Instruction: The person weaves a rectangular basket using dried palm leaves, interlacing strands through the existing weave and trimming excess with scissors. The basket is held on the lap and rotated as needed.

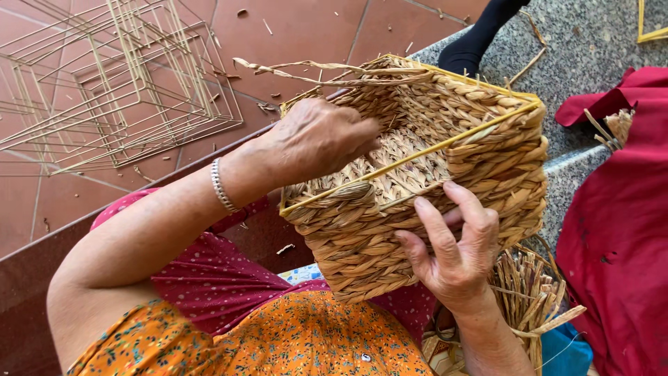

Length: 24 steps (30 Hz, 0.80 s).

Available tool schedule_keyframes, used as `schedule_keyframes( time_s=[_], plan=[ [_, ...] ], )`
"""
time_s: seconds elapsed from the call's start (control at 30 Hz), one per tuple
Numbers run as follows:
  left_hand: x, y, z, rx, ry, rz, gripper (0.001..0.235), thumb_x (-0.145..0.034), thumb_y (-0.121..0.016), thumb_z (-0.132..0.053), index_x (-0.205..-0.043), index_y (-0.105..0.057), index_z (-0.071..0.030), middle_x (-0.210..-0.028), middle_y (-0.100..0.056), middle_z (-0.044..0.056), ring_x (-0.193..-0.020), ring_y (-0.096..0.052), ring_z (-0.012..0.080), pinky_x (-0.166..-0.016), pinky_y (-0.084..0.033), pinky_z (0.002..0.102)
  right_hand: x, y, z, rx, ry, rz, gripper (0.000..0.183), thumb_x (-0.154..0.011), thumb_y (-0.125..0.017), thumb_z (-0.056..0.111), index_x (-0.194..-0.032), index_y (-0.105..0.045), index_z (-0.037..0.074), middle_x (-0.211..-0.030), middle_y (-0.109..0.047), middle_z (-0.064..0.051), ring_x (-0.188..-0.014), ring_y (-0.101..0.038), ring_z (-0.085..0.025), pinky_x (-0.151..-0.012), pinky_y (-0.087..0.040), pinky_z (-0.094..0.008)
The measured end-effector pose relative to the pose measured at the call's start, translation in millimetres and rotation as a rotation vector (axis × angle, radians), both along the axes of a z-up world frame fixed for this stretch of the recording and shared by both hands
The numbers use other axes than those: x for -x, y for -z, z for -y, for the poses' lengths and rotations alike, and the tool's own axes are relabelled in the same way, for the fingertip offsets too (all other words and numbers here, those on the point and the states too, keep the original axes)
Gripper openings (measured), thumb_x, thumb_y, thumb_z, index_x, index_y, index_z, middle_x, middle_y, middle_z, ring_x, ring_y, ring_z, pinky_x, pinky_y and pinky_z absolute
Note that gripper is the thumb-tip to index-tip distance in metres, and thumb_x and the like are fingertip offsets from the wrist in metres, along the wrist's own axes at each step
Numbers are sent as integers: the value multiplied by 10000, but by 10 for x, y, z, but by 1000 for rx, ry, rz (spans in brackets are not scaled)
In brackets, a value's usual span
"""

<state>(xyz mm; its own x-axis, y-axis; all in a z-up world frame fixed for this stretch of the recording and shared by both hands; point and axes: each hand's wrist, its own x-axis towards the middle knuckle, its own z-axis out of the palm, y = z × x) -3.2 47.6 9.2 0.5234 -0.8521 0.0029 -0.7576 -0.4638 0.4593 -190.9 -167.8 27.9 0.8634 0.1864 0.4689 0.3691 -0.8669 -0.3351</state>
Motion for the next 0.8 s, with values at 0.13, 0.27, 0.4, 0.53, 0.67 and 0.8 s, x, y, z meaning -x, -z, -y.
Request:
schedule_keyframes(
  time_s=[0.13, 0.27, 0.4, 0.53, 0.67, 0.8],
  plan=[
    [39, -130, -120, 161, 146, -48, 194, -969, -708, -257, -1027, -726, -73, -798, -625, 101, -631, -634, 238, -538, -530, 401, -29, 24, -10, -4, -12, 29, 454, -974, -768, 390, -1319, -653, 119, -1404, -532, -170, -869, -481, -204, -832, -438, -367],
    [25, -115, -172, 235, 199, -104, 224, -856, -738, -244, -992, -741, -65, -850, -617, 141, -716, -643, 277, -589, -545, 416, -25, 8, -21, 26, -14, 18, 424, -978, -762, 377, -1309, -654, 134, -1401, -532, -178, -877, -473, -223, -816, -432, -383],
    [38, 8, -5, 95, 151, -90, 126, -944, -711, -136, -867, -693, -36, -868, -649, 106, -747, -684, 235, -655, -583, 380, -40, 10, -45, 24, 11, 21, 394, -978, -778, 355, -1293, -660, 149, -1384, -535, -163, -883, -480, -232, -803, -442, -376],
    [-6, 9, 126, 221, -186, -773, 74, -942, -677, -87, -963, -703, -21, -867, -742, 72, -757, -748, 171, -691, -654, 315, -51, -8, -59, 23, 24, 15, 380, -971, -796, 354, -1270, -664, 160, -1364, -546, -151, -884, -486, -229, -794, -446, -370],
    [5, -66, 162, 396, -288, -1431, 138, -933, -639, -50, -1070, -654, -43, -905, -763, 69, -743, -775, 131, -706, -649, 290, -44, -8, -55, 29, 24, 23, 389, -969, -797, 353, -1273, -660, 153, -1357, -548, -156, -892, -491, -236, -801, -451, -378],
    [75, -76, 212, 389, -164, -1435, 146, -925, -718, -52, -1049, -702, 23, -892, -771, 74, -779, -761, 115, -745, -650, 282, -44, -11, -59, 27, 24, 14, 389, -969, -797, 343, -1278, -655, 154, -1362, -551, -161, -898, -493, -244, -795, -449, -376]
  ],
)
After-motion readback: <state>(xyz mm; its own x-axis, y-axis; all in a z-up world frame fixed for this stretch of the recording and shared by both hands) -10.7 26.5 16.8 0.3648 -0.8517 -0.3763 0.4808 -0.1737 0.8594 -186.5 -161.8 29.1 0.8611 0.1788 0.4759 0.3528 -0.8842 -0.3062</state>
